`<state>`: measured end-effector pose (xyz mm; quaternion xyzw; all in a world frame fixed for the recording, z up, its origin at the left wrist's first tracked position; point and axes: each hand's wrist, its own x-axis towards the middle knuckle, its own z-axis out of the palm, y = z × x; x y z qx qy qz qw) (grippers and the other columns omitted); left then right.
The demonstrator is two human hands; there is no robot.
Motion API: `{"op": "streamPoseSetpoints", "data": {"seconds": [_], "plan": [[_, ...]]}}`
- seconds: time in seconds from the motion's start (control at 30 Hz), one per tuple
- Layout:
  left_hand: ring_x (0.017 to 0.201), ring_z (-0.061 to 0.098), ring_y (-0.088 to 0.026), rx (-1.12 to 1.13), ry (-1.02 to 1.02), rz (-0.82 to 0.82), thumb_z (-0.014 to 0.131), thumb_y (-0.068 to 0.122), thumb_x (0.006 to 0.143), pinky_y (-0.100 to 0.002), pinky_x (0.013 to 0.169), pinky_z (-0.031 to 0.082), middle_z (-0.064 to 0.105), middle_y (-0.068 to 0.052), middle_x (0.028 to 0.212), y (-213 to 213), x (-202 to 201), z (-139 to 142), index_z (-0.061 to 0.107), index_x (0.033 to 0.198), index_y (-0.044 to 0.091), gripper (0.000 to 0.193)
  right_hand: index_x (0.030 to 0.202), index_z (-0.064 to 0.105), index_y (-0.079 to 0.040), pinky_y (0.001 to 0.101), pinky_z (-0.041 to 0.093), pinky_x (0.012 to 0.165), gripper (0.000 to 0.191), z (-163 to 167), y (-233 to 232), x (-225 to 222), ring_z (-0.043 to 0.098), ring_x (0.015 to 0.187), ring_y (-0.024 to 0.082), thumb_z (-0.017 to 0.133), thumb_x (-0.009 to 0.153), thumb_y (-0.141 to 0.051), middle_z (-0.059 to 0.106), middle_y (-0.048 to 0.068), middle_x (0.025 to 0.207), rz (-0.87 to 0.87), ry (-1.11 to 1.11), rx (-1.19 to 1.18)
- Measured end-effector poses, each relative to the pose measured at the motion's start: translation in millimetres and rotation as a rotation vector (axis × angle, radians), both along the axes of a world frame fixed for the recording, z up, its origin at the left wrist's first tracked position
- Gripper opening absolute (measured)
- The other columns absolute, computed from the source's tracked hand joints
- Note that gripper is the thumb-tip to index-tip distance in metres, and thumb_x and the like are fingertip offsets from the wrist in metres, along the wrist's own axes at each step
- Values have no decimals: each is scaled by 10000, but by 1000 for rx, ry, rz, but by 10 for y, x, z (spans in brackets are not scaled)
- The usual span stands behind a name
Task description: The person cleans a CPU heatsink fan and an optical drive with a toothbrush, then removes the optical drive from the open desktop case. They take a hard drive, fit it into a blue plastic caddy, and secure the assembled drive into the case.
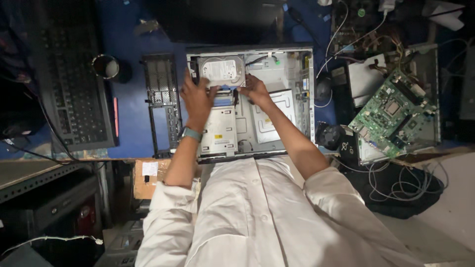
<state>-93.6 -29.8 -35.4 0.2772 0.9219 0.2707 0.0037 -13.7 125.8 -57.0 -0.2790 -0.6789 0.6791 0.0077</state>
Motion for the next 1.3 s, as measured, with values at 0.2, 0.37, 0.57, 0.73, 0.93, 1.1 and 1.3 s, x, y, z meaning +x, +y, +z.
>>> {"op": "streamPoseSetpoints", "data": {"seconds": [0.2, 0.37, 0.57, 0.73, 0.93, 1.1, 1.3], "plan": [[1247, 473, -480, 55, -94, 35, 758, 456, 922, -617, 1000, 414, 288, -282, 1615, 21, -7, 27, 704, 1095, 84, 413, 1410, 551, 42, 340, 554, 906, 610, 21, 62, -58, 688, 1073, 234, 696, 919, -289, 710, 138, 1231, -122, -121, -203], [1415, 368, -484, 75, 35, 1, 750, 457, 926, -659, 1127, 278, 329, -259, 1586, -8, 25, 20, 701, 961, 98, 364, 1305, 627, 47, 394, 561, 948, 515, 47, 51, -181, 681, 1076, 271, 655, 948, -323, 711, 145, 1183, -196, -195, -336], [1498, 311, -394, 184, 107, 9, 752, 435, 976, -677, 1236, 115, 436, -155, 1530, 39, -14, 39, 714, 980, 111, 327, 1236, 647, 60, 451, 504, 1020, 453, 86, 23, -170, 616, 1109, 248, 673, 994, -321, 666, 121, 1152, -273, -32, -433], [1424, 369, -405, 301, 75, -13, 765, 421, 945, -672, 1197, 153, 463, -169, 1457, 27, 5, 47, 698, 961, 97, 331, 1177, 675, 29, 427, 538, 1001, 428, 62, 30, -160, 669, 1101, 249, 672, 959, -339, 717, 116, 1133, -283, -49, -510], [1366, 429, -390, 334, 59, -28, 780, 391, 946, -609, 1220, 236, 499, -137, 1433, 23, -49, 56, 677, 971, 91, 318, 1153, 671, -20, 388, 535, 833, 414, 24, 20, -239, 627, 1001, 227, 735, 914, -352, 669, 124, 1109, -265, -125, -475], [1289, 459, -385, 445, -29, -34, 769, 393, 895, -550, 1135, 308, 502, -154, 1395, 8, -42, 79, 657, 1065, 50, 398, 1140, 694, 21, 399, 544, 802, 438, 37, -12, -252, 612, 945, 270, 763, 918, -350, 637, 138, 1103, -288, -212, -337], [1384, 496, -267, 902, -343, 352, 441, 470, 1105, -430, 1209, 374, 539, -118, 1425, -89, -46, -35, 619, 1251, 55, 474, 1126, 696, -50, 436, 570, 881, 318, 2, -28, 124, 677, 1013, 233, 707, 911, -284, 699, 90, 1101, -369, -47, -674]]}}
